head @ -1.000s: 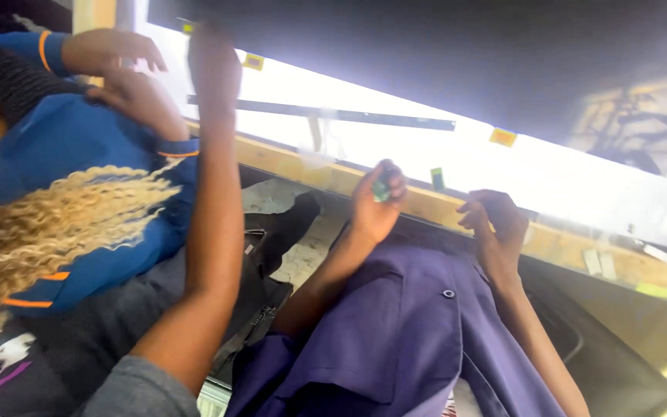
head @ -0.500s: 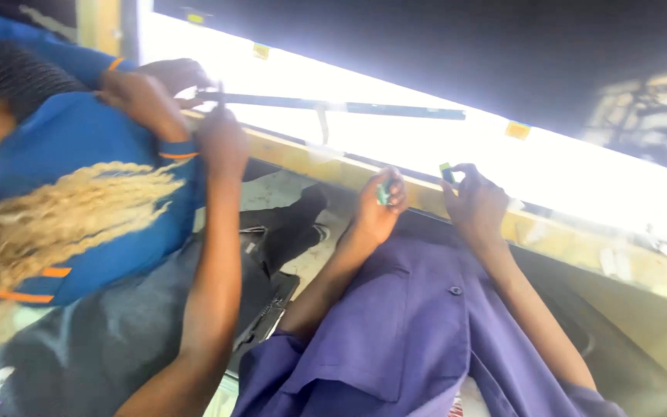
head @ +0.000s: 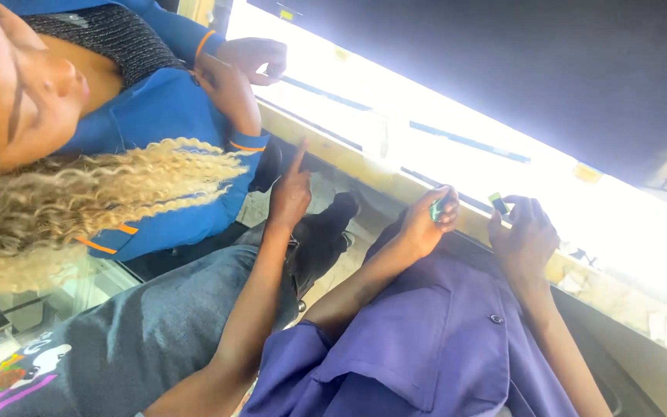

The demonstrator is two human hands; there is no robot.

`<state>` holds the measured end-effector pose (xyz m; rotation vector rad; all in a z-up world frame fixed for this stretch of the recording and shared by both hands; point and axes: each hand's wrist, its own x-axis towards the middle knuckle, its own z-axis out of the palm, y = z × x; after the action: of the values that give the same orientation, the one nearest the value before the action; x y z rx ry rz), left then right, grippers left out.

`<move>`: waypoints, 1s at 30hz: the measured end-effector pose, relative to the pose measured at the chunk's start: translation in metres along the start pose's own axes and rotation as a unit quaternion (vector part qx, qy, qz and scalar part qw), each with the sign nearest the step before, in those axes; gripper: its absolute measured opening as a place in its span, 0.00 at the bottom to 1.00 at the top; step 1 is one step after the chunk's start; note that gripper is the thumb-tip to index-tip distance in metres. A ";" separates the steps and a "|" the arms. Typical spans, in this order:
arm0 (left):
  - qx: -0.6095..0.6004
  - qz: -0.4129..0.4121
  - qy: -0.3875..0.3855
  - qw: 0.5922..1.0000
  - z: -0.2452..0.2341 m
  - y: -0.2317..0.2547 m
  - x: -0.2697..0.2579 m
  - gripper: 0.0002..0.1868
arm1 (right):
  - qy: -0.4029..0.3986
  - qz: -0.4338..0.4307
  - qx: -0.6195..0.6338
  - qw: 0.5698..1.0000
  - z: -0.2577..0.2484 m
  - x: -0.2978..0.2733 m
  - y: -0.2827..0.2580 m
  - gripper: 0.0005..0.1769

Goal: Unpacking and inspecting electronic ribbon cables for a television screen repair

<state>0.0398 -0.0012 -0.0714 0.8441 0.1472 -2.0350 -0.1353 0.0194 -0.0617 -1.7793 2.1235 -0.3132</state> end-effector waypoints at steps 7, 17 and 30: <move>0.010 0.002 0.001 1.000 0.004 0.001 -0.002 0.10 | 0.016 -0.009 0.035 0.999 0.000 -0.001 0.002 0.14; 0.036 -0.012 0.012 0.999 -0.007 -0.007 0.011 0.10 | 0.035 -0.011 0.073 0.997 0.005 0.002 0.007 0.13; 0.111 -0.028 0.024 0.993 0.000 -0.013 0.025 0.09 | 0.032 -0.026 0.126 0.991 -0.004 0.005 0.014 0.18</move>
<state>0.0209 -0.0113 -0.0896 1.0377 -0.0298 -2.1102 -0.1508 0.0172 -0.0639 -1.6998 1.9812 -0.6302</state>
